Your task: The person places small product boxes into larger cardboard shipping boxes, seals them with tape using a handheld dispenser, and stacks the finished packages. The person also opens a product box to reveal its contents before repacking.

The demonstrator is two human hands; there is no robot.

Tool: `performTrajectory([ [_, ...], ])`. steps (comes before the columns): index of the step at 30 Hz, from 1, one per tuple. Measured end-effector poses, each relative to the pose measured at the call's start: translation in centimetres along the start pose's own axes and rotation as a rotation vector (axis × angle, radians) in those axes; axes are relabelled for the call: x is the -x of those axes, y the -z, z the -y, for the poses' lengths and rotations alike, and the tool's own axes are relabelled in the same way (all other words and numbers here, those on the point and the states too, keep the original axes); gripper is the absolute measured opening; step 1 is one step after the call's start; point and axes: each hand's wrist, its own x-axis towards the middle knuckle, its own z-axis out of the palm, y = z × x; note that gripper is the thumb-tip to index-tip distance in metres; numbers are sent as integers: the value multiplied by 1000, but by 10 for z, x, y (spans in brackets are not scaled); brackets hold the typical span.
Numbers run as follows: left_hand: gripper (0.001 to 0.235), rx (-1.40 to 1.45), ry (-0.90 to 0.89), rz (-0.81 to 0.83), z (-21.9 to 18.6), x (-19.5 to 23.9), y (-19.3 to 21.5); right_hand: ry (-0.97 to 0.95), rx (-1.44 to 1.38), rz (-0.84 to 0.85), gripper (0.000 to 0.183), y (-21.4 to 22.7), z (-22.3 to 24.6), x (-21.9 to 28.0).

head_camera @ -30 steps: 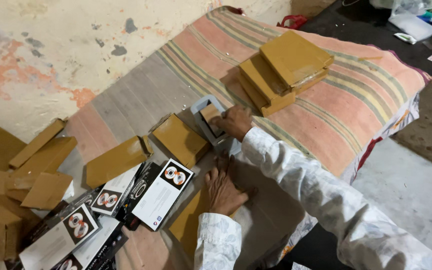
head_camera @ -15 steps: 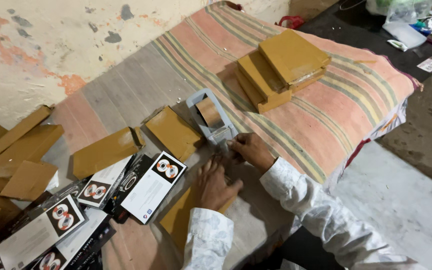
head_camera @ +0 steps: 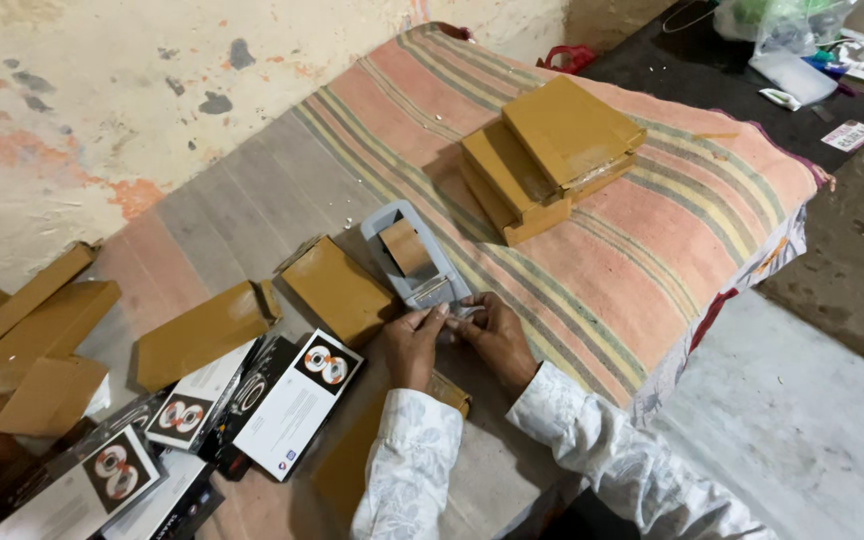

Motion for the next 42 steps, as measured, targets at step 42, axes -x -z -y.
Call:
performTrajectory([
  [42,85,-1233,-123,-270,-48,180,37,-193,752,1456,75,-20,72,-73],
])
